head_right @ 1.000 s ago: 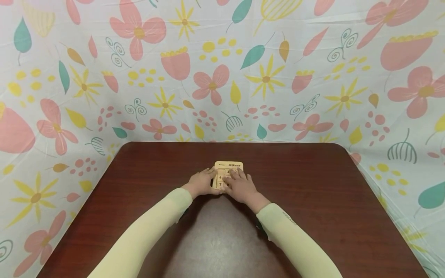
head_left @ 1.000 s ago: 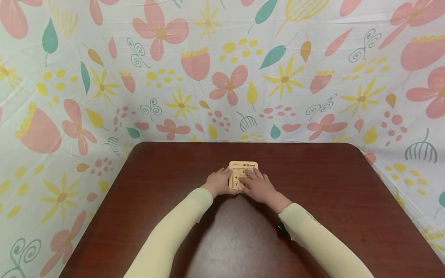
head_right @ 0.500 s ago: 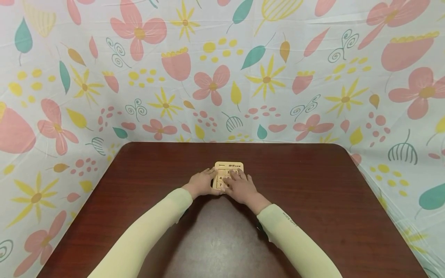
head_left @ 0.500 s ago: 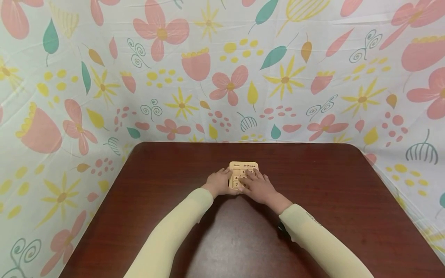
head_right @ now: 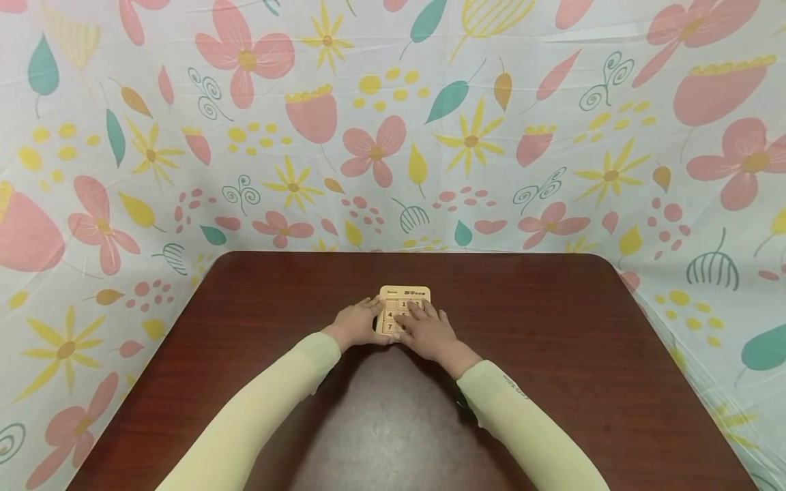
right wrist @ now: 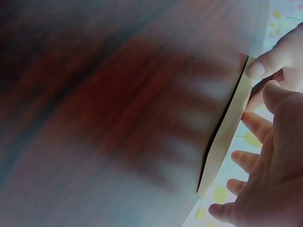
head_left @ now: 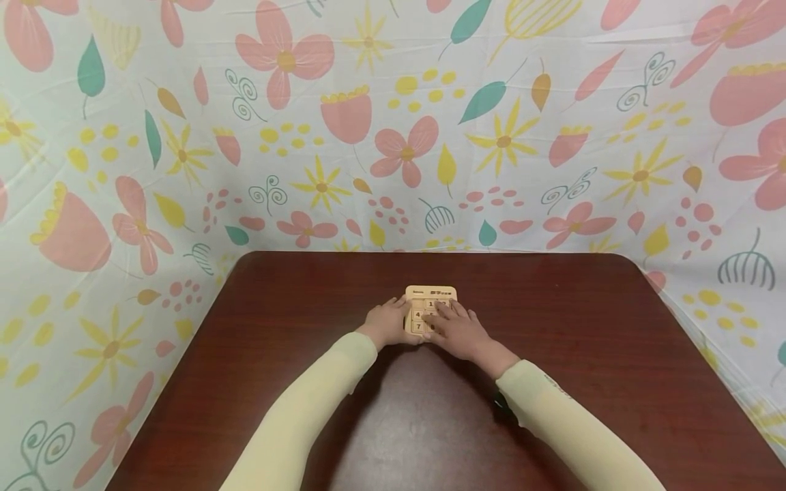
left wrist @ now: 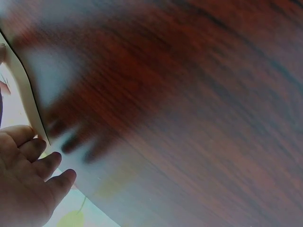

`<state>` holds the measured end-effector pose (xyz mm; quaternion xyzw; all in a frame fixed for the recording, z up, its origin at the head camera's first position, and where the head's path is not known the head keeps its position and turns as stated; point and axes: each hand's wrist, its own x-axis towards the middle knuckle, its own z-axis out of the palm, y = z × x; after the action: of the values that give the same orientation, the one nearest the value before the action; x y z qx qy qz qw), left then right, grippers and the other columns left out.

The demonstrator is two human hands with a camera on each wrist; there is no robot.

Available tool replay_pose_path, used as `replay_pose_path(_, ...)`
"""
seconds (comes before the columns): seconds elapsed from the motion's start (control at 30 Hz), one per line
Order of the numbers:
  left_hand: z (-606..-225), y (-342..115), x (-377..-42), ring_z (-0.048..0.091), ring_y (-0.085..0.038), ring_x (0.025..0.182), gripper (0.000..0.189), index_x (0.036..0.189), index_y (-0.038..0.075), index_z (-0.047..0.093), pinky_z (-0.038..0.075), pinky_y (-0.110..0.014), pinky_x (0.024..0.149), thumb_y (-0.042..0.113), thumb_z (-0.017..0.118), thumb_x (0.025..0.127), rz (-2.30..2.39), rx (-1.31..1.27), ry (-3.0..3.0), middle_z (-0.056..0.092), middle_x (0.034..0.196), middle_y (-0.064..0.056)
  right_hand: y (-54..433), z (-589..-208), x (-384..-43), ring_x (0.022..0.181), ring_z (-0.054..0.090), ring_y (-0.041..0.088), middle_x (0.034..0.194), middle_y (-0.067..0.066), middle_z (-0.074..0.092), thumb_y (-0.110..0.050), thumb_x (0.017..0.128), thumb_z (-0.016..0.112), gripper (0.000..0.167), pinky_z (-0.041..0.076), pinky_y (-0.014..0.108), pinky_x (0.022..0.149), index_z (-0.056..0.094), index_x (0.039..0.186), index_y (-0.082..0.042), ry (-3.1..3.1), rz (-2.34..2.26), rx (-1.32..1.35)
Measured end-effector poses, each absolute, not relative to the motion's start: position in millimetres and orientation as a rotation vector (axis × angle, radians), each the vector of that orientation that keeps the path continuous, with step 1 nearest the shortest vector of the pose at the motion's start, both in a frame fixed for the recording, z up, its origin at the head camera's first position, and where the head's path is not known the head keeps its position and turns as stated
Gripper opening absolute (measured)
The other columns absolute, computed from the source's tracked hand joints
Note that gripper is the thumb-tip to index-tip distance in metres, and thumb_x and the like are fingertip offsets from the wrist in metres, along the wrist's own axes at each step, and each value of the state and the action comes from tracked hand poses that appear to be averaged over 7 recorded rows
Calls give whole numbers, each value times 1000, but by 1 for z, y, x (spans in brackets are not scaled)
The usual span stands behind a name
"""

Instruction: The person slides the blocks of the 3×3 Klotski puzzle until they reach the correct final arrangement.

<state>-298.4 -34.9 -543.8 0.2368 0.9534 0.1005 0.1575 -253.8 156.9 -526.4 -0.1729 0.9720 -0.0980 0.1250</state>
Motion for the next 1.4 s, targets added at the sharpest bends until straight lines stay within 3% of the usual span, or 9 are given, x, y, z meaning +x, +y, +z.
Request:
replay_pose_path(0.3,-545,-35,-298,32,-25,157,96,160,15,37,40,-46,122,63,72,86,311,667,2722,33,169,-4,169,-526,-255,153,27,53,163,20,39,-43,104,55,52,28,78,115,57,147,-15,2908,-295,-554)
replay_pose_path(0.73,-548,-36,-300,31,-24,158,97,161,15,35,39,-44,123,66,71,86,293,655,2716,32,170,-2,179,-527,-269,156,18,50,168,21,30,-45,107,48,57,23,76,118,47,155,-15,2849,-239,-406)
replay_pose_path(1.4,-547,-35,-299,32,-24,158,96,161,15,35,39,-44,123,64,70,87,319,655,2710,32,170,-3,173,-527,-271,156,19,50,166,20,33,-43,107,48,54,23,75,119,50,153,-16,2839,-218,-406)
